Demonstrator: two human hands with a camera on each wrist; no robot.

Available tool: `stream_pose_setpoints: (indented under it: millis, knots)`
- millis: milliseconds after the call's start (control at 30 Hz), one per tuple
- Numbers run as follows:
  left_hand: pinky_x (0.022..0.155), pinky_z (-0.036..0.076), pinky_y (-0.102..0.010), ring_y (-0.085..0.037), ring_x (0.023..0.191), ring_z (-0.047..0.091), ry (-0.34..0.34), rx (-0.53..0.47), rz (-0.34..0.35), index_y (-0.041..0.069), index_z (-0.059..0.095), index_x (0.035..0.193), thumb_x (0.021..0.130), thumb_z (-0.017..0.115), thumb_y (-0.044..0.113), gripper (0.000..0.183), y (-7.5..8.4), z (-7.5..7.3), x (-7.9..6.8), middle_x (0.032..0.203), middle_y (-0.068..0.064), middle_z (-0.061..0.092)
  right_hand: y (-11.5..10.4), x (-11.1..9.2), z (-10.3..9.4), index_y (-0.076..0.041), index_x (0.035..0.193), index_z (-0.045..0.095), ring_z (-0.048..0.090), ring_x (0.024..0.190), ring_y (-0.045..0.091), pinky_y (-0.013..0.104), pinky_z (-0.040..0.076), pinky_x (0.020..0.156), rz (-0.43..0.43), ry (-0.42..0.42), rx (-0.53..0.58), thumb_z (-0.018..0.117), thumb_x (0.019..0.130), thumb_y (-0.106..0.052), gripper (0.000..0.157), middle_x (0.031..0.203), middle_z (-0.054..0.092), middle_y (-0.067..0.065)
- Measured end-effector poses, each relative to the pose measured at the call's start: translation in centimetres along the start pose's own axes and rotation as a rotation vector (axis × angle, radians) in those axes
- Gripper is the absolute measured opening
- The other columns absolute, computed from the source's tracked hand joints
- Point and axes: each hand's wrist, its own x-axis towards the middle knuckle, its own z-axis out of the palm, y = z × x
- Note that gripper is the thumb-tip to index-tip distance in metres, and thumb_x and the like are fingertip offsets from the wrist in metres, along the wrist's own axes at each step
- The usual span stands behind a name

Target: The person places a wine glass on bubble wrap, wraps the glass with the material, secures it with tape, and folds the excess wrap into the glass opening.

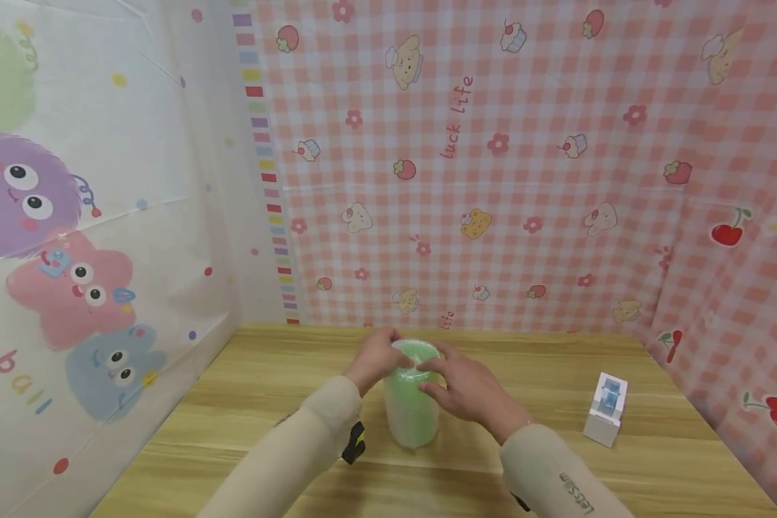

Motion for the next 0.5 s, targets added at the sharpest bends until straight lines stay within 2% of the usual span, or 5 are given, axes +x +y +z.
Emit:
stream_pose_setpoints:
  millis: [33, 100, 267, 500]
  knots:
    - [0.070, 0.055, -0.030, -0.020, 0.080, 0.058, 0.011, 0.016, 0.007, 0.004, 0.065, 0.096, 0.073, 0.079, -0.001, 0.028, 0.1, 0.0, 0.0, 0.088, -0.005, 0.062, 0.0, 0.0, 0.0, -0.014, 0.128, 0.066, 0.067, 0.087, 0.026, 0.055, 0.053, 0.082, 0.000, -0.004, 0.004, 0.059, 0.099, -0.041, 0.039, 0.148, 0.039, 0.029]
    - [0.069, 0.055, -0.030, -0.021, 0.080, 0.058, 0.022, 0.026, 0.012, 0.004, 0.064, 0.095, 0.073, 0.078, -0.002, 0.026, 0.1, 0.0, -0.1, 0.088, -0.006, 0.062, -0.1, 0.0, 0.0, -0.015, 0.127, 0.066, 0.066, 0.097, 0.032, 0.056, 0.052, 0.086, -0.004, 0.000, 0.004, 0.059, 0.099, -0.041, 0.039, 0.148, 0.040, 0.028]
    - [0.073, 0.057, -0.033, -0.021, 0.084, 0.060, 0.007, -0.020, 0.019, 0.003, 0.064, 0.102, 0.078, 0.077, 0.003, 0.028, -0.2, 0.1, -0.2, 0.094, -0.007, 0.064, 0.1, -0.1, 0.6, -0.014, 0.132, 0.062, 0.060, 0.113, 0.041, 0.058, 0.051, 0.089, -0.041, 0.058, -0.028, 0.059, 0.100, -0.038, 0.041, 0.143, 0.047, 0.026]
    - [0.089, 0.053, -0.043, -0.024, 0.102, 0.061, -0.050, -0.137, 0.033, 0.007, 0.059, 0.126, 0.089, 0.071, 0.020, 0.041, -1.7, 0.2, -0.4, 0.113, -0.007, 0.064, 0.5, -0.3, 1.5, -0.013, 0.142, 0.052, 0.063, 0.107, 0.040, 0.058, 0.053, 0.084, -0.055, 0.097, -0.061, 0.058, 0.100, -0.036, 0.048, 0.142, 0.048, 0.023]
